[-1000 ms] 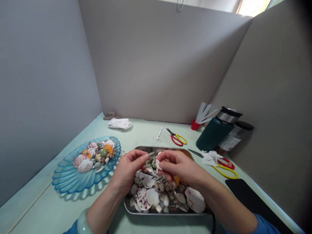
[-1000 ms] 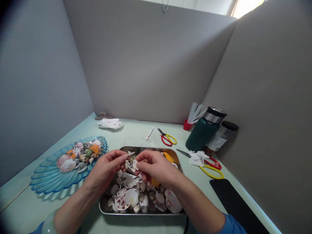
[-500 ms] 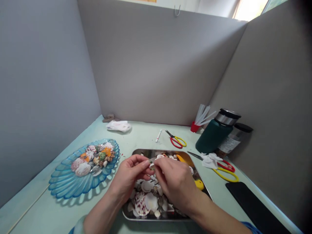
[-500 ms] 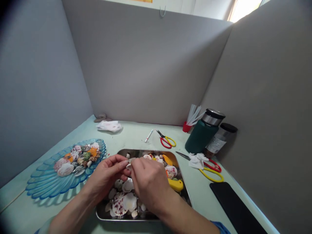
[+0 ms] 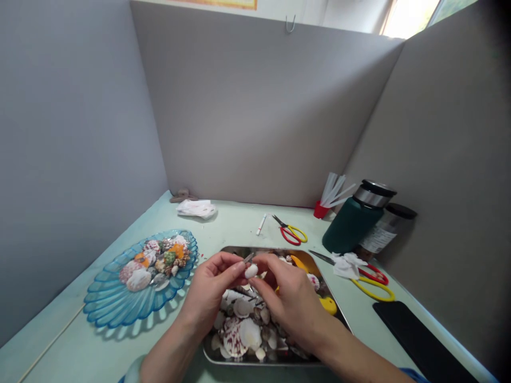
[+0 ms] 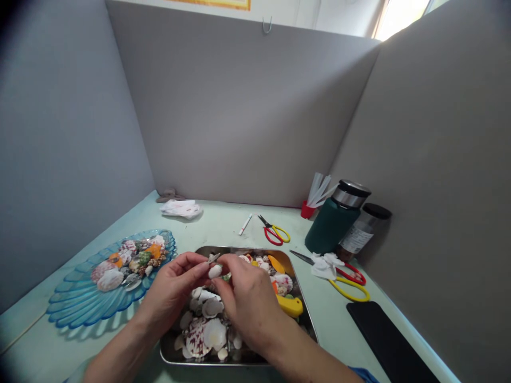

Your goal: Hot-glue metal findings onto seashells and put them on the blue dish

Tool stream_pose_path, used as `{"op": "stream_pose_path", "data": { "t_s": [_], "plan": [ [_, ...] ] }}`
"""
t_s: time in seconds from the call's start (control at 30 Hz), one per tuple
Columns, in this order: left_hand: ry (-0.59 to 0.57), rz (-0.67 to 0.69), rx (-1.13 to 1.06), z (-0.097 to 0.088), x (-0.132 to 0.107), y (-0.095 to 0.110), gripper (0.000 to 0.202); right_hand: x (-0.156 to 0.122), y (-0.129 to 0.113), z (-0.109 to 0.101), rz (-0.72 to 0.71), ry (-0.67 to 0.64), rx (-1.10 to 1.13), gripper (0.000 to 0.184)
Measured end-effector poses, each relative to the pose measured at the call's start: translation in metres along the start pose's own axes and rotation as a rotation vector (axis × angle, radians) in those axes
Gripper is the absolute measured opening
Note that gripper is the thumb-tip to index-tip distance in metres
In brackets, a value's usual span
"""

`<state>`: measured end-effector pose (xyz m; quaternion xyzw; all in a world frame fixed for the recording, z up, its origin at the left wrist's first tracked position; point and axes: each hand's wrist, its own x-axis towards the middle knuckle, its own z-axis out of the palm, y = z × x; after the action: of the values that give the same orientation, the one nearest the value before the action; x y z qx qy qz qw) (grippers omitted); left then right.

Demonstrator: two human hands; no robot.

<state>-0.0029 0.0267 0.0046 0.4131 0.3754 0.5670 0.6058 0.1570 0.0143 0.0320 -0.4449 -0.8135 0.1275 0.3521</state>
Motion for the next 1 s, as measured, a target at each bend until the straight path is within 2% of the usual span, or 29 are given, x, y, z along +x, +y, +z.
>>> {"op": "stream_pose_path", "data": {
  "t_s": [0.23, 0.43, 0.7, 1.0],
  "plan": [
    [-0.008, -0.004, -0.024, -0.0012, -0.0004, -0.0002, 0.013, 0.0011, 0.0019, -0.0005, -0.012, -0.024, -0.061, 0.007],
    [0.009, -0.013, -0.034, -0.0011, -0.0009, -0.0009, 0.014, -0.0023, 0.0038, 0.0034, 0.0, 0.077, -0.093, 0.015],
    [0.02, -0.031, -0.111, 0.0007, -0.0008, 0.0012, 0.015, -0.0013, 0.0023, 0.0031, -0.071, 0.087, -0.161, 0.013],
    [0.005, -0.02, -0.002, 0.0009, -0.0017, -0.0007, 0.014, -0.0019, 0.0077, 0.0037, -0.119, 0.169, -0.16, 0.014]
  ]
}}
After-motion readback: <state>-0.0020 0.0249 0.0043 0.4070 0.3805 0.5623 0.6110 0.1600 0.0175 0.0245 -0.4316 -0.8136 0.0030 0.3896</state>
